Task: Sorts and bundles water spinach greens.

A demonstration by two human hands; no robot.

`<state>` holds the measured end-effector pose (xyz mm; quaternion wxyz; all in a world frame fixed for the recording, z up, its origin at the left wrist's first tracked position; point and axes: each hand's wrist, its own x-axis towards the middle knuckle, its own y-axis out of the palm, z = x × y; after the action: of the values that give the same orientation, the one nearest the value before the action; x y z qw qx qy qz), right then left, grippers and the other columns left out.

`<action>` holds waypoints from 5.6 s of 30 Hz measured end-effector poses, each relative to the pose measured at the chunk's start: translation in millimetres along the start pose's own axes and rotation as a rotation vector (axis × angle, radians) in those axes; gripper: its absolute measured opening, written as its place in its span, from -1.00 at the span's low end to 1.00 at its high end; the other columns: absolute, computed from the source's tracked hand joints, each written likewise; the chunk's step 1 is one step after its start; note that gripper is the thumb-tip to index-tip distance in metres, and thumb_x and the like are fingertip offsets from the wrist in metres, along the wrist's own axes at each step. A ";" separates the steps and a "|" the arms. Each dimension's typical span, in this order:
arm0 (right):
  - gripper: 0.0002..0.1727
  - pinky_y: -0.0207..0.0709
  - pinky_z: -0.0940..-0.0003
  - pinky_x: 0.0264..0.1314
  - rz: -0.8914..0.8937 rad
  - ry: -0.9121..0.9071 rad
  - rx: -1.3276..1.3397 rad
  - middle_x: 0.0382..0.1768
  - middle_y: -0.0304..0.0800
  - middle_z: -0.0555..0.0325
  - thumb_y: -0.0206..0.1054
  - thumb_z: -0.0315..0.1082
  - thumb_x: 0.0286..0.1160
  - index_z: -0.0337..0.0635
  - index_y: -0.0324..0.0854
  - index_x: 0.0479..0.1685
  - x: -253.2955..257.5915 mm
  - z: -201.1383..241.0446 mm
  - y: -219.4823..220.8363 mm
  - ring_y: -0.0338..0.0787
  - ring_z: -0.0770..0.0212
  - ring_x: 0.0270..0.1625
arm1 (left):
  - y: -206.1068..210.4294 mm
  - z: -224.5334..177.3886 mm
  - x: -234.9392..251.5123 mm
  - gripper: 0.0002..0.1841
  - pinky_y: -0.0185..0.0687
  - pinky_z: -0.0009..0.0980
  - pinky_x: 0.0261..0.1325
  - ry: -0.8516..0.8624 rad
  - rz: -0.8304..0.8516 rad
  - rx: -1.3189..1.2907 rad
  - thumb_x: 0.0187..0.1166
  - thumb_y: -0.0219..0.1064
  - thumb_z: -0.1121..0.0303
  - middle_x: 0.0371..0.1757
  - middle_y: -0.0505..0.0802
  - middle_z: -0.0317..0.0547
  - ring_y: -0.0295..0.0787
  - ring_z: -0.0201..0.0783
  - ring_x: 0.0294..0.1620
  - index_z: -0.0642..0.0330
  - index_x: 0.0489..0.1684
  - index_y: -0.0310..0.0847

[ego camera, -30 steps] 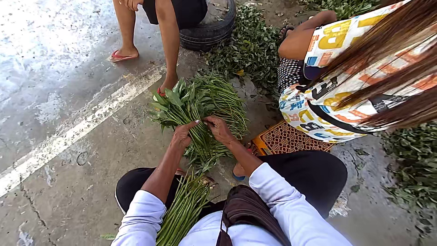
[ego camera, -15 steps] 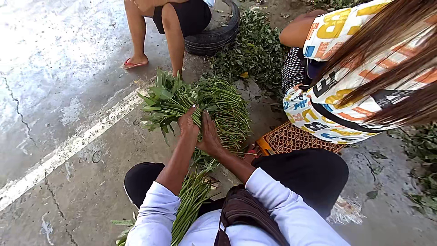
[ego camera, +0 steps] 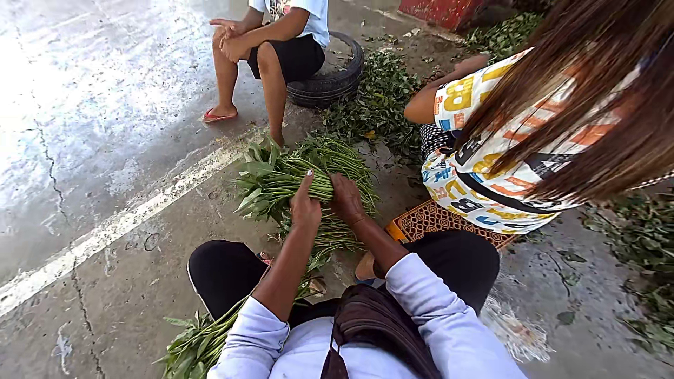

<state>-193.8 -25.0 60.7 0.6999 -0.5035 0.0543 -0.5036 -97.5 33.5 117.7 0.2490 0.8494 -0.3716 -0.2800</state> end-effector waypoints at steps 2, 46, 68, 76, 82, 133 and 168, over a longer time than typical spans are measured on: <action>-0.56 0.53 -0.37 0.23 0.047 0.005 -0.095 0.13 0.77 -0.42 0.48 -0.60 0.24 -0.52 0.60 0.17 10.0 -5.2 -22.5 0.78 -0.40 0.21 | -17.4 2.3 -20.0 -0.41 0.51 -0.14 0.57 -0.029 0.185 0.229 0.69 0.36 0.17 0.52 0.64 0.04 0.58 -0.12 0.50 0.29 0.61 0.35; -0.85 0.60 -0.16 0.11 0.349 -0.779 -0.010 -0.12 0.79 -0.25 0.19 -0.61 0.58 -0.34 0.63 -0.02 -98.7 159.7 67.6 0.84 -0.26 0.03 | -199.0 -185.9 -95.7 -0.45 0.54 0.34 0.24 -0.664 0.604 2.262 0.34 0.68 0.18 0.00 0.81 0.33 0.75 0.27 0.12 0.49 0.10 0.67; -0.73 0.53 -0.16 0.38 0.483 -0.789 0.137 0.00 0.85 -0.04 0.27 -0.50 0.59 -0.15 0.73 0.17 -95.0 138.5 67.9 0.81 -0.09 0.19 | -247.2 -61.7 -156.5 -0.30 -0.37 0.49 0.77 0.651 -0.061 2.031 0.83 -0.28 -0.19 0.91 0.15 0.00 -0.13 0.18 0.92 -0.10 0.89 0.15; -0.39 0.25 -0.26 0.70 0.581 -0.361 0.072 0.54 0.61 -0.14 0.62 -0.25 0.34 -0.17 0.65 0.46 -30.9 -22.4 56.5 0.44 -0.19 0.70 | -259.0 -58.2 -153.9 -0.28 -0.09 0.49 0.65 0.594 -0.187 2.130 0.76 -0.18 -0.23 0.84 0.25 0.21 -0.04 0.43 0.85 -0.08 0.84 0.25; -0.57 0.40 -0.31 0.52 0.671 0.277 -0.162 0.35 0.69 -0.31 0.49 -0.40 0.43 -0.35 0.71 0.29 -22.0 -121.1 82.3 0.53 -0.34 0.55 | -241.3 -78.2 -160.6 -0.18 -0.23 0.57 0.65 0.458 -0.037 2.136 0.74 -0.29 -0.29 0.88 0.13 0.24 -0.15 0.48 0.86 0.05 0.88 0.14; -0.71 0.64 -0.12 -0.01 0.198 0.116 0.130 -0.15 0.83 -0.19 0.27 -0.38 0.70 -0.26 0.80 0.22 -40.3 -37.9 92.6 0.84 -0.15 -0.10 | -119.8 30.2 117.1 -0.63 0.69 -0.20 0.22 -0.728 0.473 0.527 0.90 -0.11 0.29 0.18 0.77 -0.07 0.76 -0.22 0.09 0.20 0.47 0.45; -0.71 0.76 0.14 -0.03 0.378 0.680 0.738 -0.16 0.79 -0.13 0.49 -0.51 0.45 -0.41 0.61 0.09 -39.8 -20.9 135.8 0.83 0.10 -0.19 | -133.8 45.1 109.0 -0.66 0.70 -0.19 0.06 -0.685 0.016 0.661 0.85 0.10 0.34 0.12 0.70 0.08 0.72 -0.17 -0.03 0.29 0.47 0.32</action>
<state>-137.0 -10.2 -69.8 0.8517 -0.0141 0.1870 -0.4892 0.4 20.1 -30.8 -0.1694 0.7391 -0.5078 -0.4089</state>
